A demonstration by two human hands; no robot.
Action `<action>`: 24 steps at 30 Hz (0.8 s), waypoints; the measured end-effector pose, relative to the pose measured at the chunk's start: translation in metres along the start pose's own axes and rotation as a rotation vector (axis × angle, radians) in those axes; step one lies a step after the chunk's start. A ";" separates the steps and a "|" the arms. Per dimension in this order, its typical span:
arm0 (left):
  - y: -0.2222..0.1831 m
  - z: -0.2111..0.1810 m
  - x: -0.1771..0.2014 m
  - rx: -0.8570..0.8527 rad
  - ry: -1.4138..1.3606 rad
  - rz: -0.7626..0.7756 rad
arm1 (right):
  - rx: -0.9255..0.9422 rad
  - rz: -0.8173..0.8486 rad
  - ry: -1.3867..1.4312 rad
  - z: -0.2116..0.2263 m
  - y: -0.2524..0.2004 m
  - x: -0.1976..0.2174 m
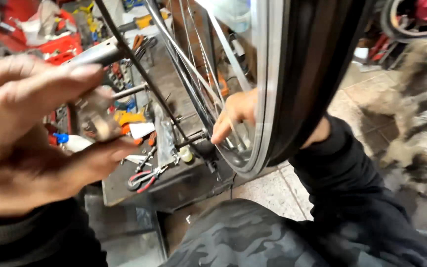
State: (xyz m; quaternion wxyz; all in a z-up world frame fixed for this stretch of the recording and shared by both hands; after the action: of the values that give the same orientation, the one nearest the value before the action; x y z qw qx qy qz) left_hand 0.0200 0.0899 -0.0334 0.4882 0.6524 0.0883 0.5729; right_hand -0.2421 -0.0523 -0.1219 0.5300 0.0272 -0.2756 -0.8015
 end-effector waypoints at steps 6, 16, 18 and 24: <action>-0.111 0.003 -0.012 0.541 -0.308 -0.098 | -0.065 0.077 -0.076 -0.049 -0.008 0.012; -0.178 -0.014 -0.030 1.030 -0.388 -0.338 | 0.051 0.231 -0.181 -0.076 -0.002 0.029; -0.185 -0.014 -0.030 1.009 -0.368 -0.319 | 0.081 0.260 -0.216 -0.081 0.003 0.033; -0.180 -0.014 -0.039 0.991 -0.410 -0.313 | 0.142 0.319 -0.310 -0.116 0.007 0.051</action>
State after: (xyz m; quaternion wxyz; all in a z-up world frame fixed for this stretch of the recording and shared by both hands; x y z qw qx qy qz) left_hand 0.0754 0.1626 -0.1943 0.2097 0.8811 0.3460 0.2449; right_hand -0.2199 -0.1463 -0.2041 0.5981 -0.1032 -0.4101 -0.6807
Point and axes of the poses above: each hand's wrist, its own y-axis towards the middle knuckle, its own x-axis out of the back of the hand, z = x × y, the point moved 2 cm from there along y, towards the middle knuckle, and after that the axes turned 13 degrees about y, right-handed, at the moved point
